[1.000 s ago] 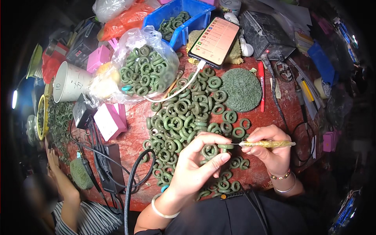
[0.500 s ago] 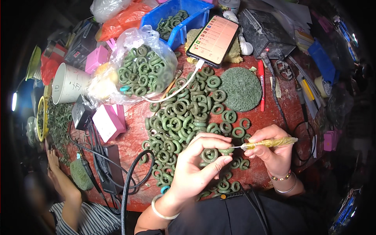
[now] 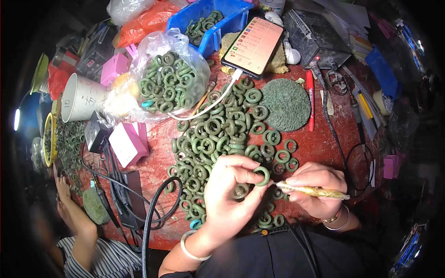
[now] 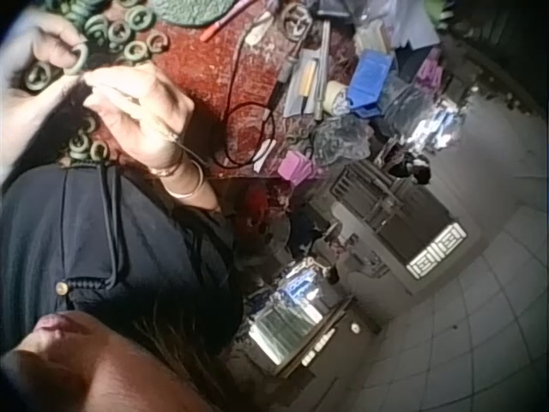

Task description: Joining and finishing small green rings using a heated tool.

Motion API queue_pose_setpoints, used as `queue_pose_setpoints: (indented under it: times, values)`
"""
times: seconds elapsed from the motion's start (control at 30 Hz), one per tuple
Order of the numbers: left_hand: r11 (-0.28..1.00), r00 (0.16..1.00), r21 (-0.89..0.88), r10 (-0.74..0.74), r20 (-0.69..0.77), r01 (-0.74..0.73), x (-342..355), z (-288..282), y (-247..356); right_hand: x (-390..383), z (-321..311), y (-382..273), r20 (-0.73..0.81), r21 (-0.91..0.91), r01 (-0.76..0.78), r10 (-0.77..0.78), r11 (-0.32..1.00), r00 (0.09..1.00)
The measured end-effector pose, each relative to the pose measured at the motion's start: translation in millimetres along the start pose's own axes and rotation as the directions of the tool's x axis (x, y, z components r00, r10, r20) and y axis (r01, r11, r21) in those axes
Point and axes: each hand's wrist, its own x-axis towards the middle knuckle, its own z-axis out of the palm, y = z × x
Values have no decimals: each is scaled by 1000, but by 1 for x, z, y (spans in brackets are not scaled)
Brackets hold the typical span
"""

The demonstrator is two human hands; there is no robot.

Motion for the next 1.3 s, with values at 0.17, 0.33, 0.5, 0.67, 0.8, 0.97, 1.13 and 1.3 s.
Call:
queue_pose_setpoints:
  times: [0.17,0.33,0.5,0.67,0.8,0.97,1.13,1.3]
  values:
    - [990,997,118,78,-20,-76,2,-1,3,1,0,-2,-38,-94,41,-45,995,998]
    - [978,993,175,119,-27,-113,1,-1,3,1,1,-4,3,-178,79,-79,981,997]
    - [975,990,180,139,-37,-131,0,-1,3,2,1,-6,9,-201,74,-74,977,997]
    - [986,995,136,95,-16,-92,2,-1,4,3,0,-6,19,-139,89,-87,986,996]
    - [979,995,-195,-42,87,58,-1,1,-5,-3,-5,-4,-118,-236,35,-64,971,991]
    - [836,946,-444,-268,185,324,-3,1,3,-1,-5,-1,-108,0,-49,49,999,993]
    - [844,938,-412,-282,202,343,-2,1,5,-1,-3,1,-28,63,-3,4,998,1000]
    - [865,950,-395,-259,174,308,-2,1,4,1,-3,-1,-85,-146,-25,13,989,996]
